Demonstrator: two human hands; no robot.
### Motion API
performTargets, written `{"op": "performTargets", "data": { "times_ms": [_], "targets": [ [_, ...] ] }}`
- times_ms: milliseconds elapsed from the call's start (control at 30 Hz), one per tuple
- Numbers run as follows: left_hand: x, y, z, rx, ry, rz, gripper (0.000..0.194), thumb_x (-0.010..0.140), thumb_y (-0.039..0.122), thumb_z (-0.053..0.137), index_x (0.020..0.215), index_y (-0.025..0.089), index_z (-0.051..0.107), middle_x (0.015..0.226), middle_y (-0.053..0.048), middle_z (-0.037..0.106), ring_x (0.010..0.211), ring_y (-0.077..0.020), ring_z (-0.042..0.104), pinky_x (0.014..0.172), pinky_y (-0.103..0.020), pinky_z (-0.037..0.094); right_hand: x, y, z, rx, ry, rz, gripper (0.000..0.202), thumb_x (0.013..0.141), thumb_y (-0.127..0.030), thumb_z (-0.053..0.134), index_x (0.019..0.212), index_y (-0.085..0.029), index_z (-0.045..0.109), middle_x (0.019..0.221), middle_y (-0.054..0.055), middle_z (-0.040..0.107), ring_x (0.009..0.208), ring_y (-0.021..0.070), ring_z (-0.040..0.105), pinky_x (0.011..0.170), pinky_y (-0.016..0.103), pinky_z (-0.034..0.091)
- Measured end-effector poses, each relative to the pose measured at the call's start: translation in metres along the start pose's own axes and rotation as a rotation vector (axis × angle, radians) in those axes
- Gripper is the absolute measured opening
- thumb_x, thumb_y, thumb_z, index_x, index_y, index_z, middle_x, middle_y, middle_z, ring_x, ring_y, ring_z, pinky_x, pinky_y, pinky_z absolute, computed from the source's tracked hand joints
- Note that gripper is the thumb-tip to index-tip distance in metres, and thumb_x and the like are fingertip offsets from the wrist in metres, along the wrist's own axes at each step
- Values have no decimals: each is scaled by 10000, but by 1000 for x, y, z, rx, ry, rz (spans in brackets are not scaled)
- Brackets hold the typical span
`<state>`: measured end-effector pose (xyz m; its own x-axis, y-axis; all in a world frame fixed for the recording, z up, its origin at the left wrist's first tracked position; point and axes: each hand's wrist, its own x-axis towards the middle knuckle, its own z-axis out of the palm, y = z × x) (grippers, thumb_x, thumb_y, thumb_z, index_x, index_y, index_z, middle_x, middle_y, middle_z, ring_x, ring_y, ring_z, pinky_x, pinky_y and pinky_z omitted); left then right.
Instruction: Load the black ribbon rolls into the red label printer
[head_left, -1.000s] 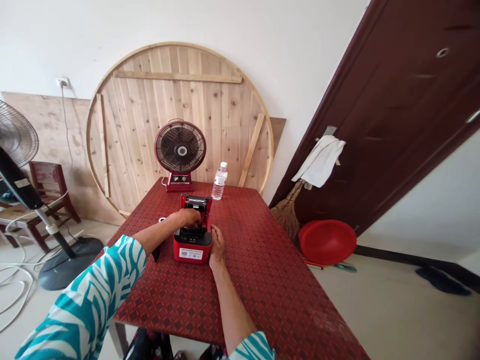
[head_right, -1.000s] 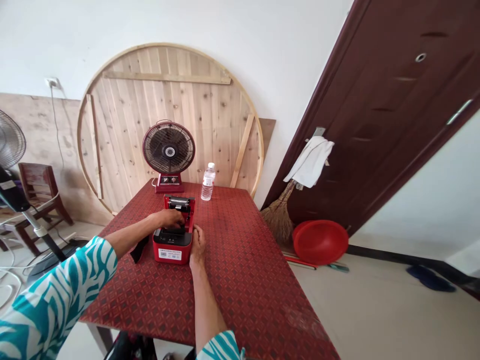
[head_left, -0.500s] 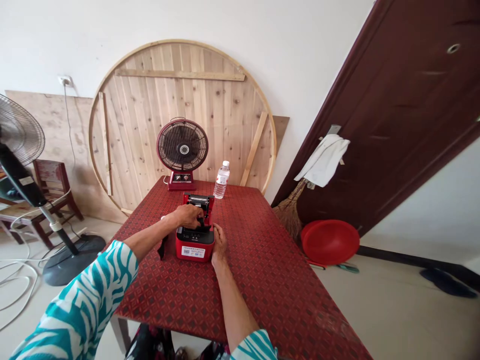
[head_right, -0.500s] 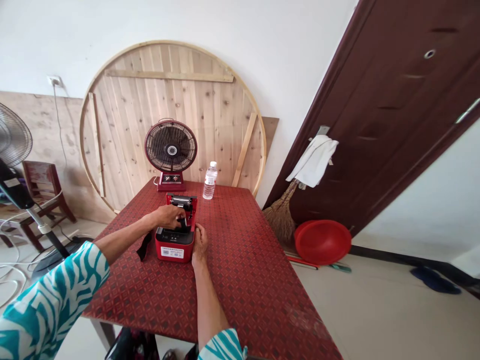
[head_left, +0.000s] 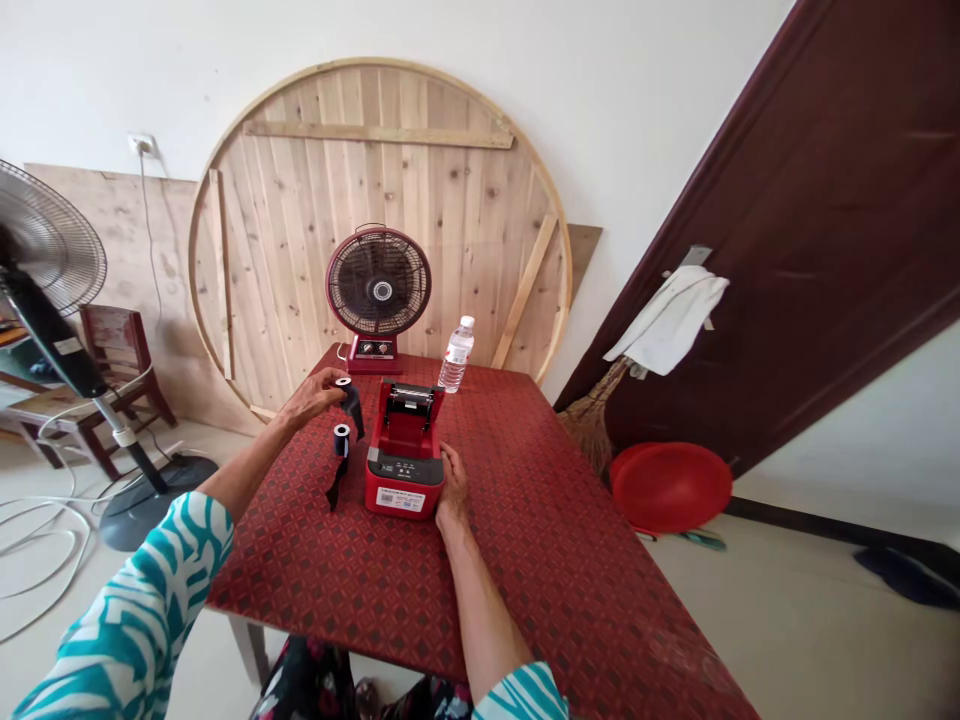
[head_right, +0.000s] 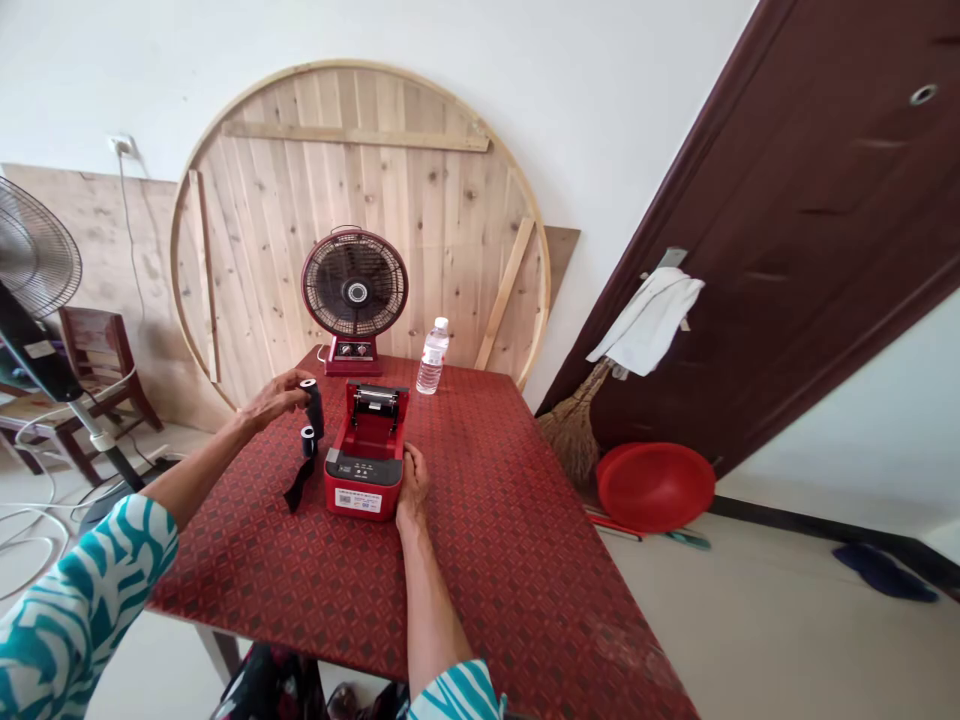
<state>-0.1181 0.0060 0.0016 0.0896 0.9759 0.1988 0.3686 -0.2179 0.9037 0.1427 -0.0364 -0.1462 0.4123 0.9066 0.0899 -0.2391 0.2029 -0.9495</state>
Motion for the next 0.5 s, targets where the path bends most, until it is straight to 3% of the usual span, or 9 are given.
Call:
{"op": "performTargets", "data": {
  "times_ms": [267,500],
  "targets": [
    [31,-28,35,494,-18,-73,212,685,149,582,893,185,604,867,-11,693,855,-169,637,745,-238,466,-2,-2,0,1,-5,7,415,718,-510,616,1006,-225,708,1061,43,742,1041,240,648,872,351,487],
    [42,-48,48,532,-103,-109,166,627,140,635,782,192,613,760,-32,694,855,-217,661,708,-247,451,-3,-5,-1,-46,-30,-36,386,754,-488,581,1011,-236,719,1065,34,738,1030,229,642,901,349,473]
  ]
}}
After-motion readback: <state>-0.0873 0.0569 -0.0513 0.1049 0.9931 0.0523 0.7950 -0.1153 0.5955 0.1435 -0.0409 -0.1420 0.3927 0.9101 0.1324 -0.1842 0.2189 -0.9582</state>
